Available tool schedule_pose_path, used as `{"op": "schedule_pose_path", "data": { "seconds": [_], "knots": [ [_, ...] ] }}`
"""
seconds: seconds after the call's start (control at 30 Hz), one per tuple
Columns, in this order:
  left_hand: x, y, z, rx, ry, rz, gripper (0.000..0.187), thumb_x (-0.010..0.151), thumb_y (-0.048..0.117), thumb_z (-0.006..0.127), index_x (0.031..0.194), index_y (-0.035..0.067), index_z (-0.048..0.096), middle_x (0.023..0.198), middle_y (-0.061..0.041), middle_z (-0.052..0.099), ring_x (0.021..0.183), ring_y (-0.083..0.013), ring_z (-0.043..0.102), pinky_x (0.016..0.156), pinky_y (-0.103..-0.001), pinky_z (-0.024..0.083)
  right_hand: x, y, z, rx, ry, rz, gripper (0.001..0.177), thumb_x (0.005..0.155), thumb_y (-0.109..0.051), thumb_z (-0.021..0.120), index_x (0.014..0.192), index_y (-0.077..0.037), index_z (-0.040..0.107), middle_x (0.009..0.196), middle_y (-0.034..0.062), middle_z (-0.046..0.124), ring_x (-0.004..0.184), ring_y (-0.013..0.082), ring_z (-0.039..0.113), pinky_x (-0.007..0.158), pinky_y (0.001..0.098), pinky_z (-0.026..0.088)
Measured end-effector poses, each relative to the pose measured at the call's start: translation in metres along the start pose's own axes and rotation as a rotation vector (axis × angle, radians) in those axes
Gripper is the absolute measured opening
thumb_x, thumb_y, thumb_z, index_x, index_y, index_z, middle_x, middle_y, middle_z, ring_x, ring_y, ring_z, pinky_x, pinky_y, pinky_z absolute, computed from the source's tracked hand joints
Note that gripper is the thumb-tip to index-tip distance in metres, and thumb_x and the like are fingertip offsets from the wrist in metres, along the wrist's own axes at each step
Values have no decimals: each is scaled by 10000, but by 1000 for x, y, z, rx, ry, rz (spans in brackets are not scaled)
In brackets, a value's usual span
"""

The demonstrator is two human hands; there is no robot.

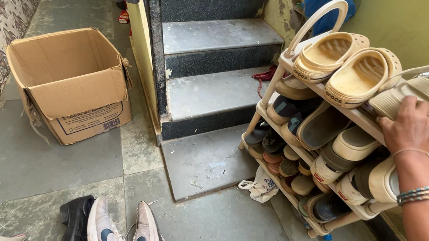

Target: The person organizes various shoes by picking them up from the floor and placing them onto a multi-tier shoe rack. The person handles sandals, sneakers, and slip-on shoes, arranging them one by one on the rack.

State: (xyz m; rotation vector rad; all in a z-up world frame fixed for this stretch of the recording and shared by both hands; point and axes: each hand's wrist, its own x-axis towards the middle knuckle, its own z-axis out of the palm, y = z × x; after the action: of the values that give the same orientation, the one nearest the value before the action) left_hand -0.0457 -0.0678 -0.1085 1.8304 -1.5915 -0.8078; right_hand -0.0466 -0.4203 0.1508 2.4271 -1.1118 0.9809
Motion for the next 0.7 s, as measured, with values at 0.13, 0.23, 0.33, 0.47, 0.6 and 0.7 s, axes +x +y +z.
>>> {"op": "schedule_pose_path", "data": {
  "seconds": [0.13, 0.23, 0.33, 0.47, 0.6, 0.7],
  "knots": [
    [11, -4, 23, 0, 16, 30, 469, 1046, 448, 604, 1272, 41, 656, 1183, -249, 603, 1174, -421, 604, 1035, -628, 396, -7, -2, 16, -97, 18, -113, 582, 798, -269, 819, 1243, -8, 550, 1208, 257, 614, 1024, 431, 680, 854, 501, 572],
    [11, 3, 8, 4, -16, 29, 511, 979, 455, 650, 1270, 35, 646, 1174, -259, 586, 1142, -435, 586, 999, -629, 400, -3, 2, 26, -168, -50, -139, 506, 815, -286, 776, 1193, -29, 558, 1181, 230, 637, 1096, 420, 673, 900, 525, 537],
    [-8, 17, -8, 36, 55, 65, 488, 892, 386, 690, 1230, 36, 652, 1161, -246, 596, 1129, -429, 583, 954, -625, 419, -1, 14, 28, -246, -219, -112, 443, 891, -311, 711, 1213, -41, 570, 1215, 244, 661, 1100, 414, 673, 965, 568, 481],
    [-36, 31, -31, 103, 133, 46, 429, 901, 361, 681, 1165, 24, 648, 1151, -237, 616, 1118, -429, 590, 936, -598, 441, -1, 40, 41, -352, -262, -166, 509, 891, -377, 692, 1287, -73, 592, 1279, 227, 686, 1173, 377, 672, 1101, 640, 339],
    [-51, 37, -54, 191, 201, -53, 381, 920, 339, 663, 1129, 22, 630, 1148, -227, 622, 1107, -429, 587, 907, -585, 453, -6, 51, 65, -378, -137, -212, 299, 1058, -270, 587, 1222, -21, 579, 1315, 232, 655, 1237, 371, 624, 1127, 701, 271],
    [-60, 37, -68, 168, 322, -151, 308, 928, 297, 644, 1120, 56, 636, 1148, -200, 629, 1105, -409, 588, 922, -568, 445, -33, 34, 47, -262, -15, -269, 525, 951, -208, 627, 1416, 1, 503, 1402, 227, 520, 1381, 372, 477, 1081, 717, 265]
  ]
}}
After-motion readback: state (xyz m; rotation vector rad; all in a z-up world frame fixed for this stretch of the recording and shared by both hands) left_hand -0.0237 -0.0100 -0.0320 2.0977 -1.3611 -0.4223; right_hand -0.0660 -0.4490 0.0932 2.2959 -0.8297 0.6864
